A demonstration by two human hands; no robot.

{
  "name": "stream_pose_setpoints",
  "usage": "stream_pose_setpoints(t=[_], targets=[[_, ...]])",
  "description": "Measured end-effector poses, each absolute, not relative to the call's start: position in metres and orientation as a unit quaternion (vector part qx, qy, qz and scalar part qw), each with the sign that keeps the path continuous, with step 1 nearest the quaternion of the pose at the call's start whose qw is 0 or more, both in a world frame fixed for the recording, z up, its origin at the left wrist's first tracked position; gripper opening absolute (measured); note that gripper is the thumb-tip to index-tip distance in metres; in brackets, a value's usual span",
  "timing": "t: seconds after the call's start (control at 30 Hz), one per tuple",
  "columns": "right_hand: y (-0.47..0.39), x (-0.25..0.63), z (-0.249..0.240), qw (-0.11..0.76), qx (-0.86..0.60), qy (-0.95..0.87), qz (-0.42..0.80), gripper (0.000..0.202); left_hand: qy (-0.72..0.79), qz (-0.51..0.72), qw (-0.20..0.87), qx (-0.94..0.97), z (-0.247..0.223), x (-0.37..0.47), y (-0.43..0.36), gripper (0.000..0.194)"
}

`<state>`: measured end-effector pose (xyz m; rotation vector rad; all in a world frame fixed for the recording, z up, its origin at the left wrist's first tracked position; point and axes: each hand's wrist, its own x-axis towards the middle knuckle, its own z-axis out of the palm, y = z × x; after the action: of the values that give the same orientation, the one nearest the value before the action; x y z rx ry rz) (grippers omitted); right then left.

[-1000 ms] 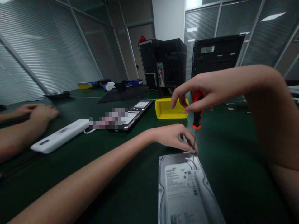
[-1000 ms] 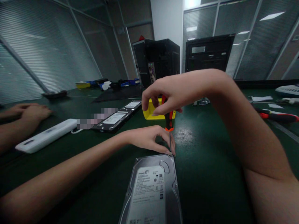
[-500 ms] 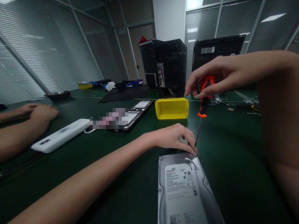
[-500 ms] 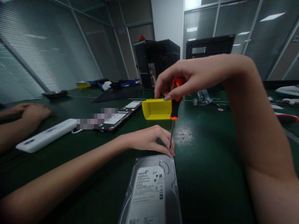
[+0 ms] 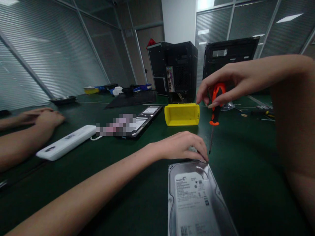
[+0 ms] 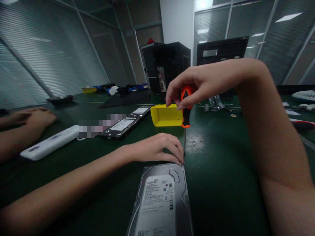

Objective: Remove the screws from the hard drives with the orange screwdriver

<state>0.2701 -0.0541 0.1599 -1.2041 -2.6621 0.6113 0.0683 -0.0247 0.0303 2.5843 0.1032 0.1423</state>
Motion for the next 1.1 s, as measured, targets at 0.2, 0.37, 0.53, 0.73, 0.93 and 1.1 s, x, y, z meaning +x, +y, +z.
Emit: stream_pose_setpoints(t=[0.2, 0.37, 0.53, 0.73, 0.93, 1.1], targets=[[-0.055, 0.267, 0.158, 0.047, -0.39, -0.901, 0.184, 0.038, 0.035, 0.053, 0.229, 0.971, 0.03, 0.07, -0.026, 0.013], [-0.057, 0.266, 0.16, 0.034, -0.385, -0.905, 0.177, 0.034, 0.045, 0.052, 0.2, 0.977, 0.033, 0.069, -0.03, 0.012], [-0.057, 0.264, 0.159, 0.029, -0.354, -0.917, 0.181, 0.035, 0.064, 0.037, 0.228, 0.971, 0.032, 0.069, -0.028, 0.012], [-0.055, 0.259, 0.16, 0.012, -0.328, -0.926, 0.188, 0.037, 0.075, 0.031, 0.321, 0.944, 0.031, 0.068, -0.017, 0.014], [-0.056, 0.255, 0.157, 0.015, -0.284, -0.943, 0.171, 0.036, 0.078, 0.024, 0.352, 0.933, 0.029, 0.066, -0.01, 0.015], [-0.055, 0.251, 0.157, -0.004, -0.288, -0.943, 0.169, 0.034, 0.084, 0.014, 0.354, 0.931, 0.029, 0.068, -0.012, 0.016]])
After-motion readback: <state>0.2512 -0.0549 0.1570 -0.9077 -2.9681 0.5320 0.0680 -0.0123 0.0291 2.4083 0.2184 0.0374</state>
